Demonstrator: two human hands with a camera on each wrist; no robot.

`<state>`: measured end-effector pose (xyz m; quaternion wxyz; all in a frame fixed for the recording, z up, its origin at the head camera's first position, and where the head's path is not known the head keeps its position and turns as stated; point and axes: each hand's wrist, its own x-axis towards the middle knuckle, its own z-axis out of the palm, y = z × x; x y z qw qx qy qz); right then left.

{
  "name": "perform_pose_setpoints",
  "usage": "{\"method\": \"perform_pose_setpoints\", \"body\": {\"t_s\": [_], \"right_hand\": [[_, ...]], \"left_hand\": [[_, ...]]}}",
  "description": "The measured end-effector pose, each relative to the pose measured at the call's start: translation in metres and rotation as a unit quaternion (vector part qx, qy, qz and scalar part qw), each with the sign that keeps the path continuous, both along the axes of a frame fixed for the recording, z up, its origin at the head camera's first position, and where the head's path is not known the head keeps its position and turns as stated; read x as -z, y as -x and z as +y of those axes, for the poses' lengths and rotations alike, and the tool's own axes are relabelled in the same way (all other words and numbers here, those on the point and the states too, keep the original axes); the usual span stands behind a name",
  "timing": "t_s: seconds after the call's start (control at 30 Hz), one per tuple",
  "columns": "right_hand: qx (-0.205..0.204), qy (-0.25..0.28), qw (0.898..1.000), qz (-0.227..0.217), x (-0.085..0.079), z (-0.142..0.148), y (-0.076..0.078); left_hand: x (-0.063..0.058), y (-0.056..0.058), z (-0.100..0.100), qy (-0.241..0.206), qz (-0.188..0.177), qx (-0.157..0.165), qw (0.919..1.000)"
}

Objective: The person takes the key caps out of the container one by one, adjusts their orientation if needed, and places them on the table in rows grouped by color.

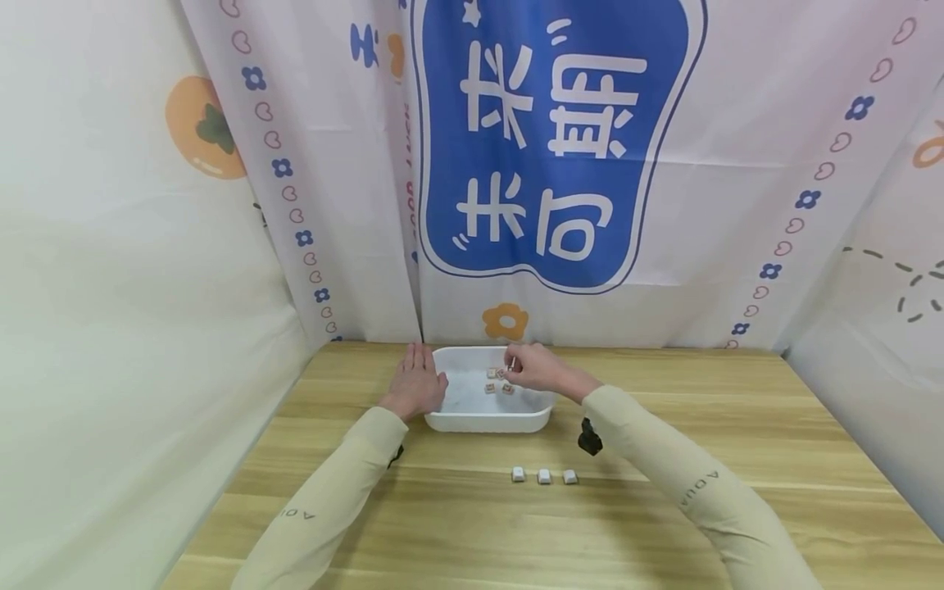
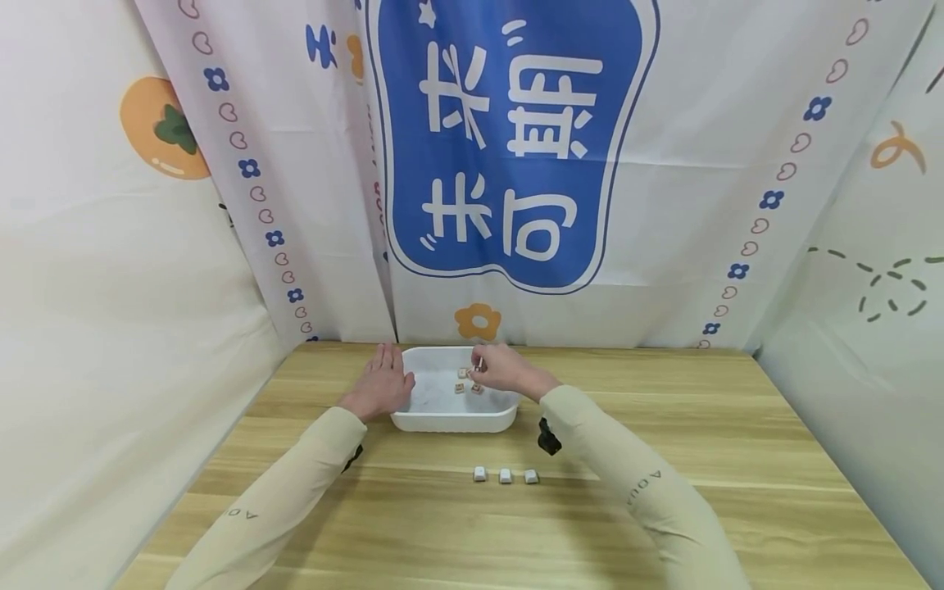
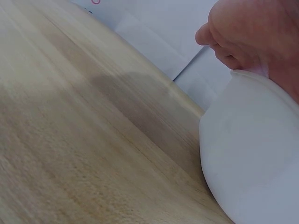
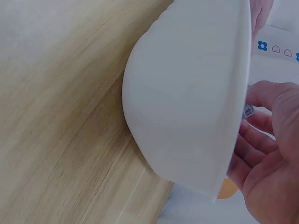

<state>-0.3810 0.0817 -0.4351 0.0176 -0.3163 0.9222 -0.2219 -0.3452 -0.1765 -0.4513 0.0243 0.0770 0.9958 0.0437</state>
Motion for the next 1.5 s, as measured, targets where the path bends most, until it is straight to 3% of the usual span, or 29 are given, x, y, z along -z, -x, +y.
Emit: {"method": "perform_pose_setpoints", "body": {"t_s": [0.37,1.2,1.5], "right_hand": [[-0.026,0.029,0.999,0.009,-0.008,0.006,-0.013],[-0.020,0.077,0.996,0.041,-0.023,0.034,-0.044],[-0.008,0.081,0.996,0.028,-0.020,0.045,-0.058]], "left_hand": [[0.000,-0.001,0.001,-0.003,-0.002,-0.006,1.0000],[-0.003,-0.001,0.000,-0.009,0.005,-0.008,0.9999],[-0.001,-0.001,-0.001,-0.003,0.003,-0.003,1.0000]]}}
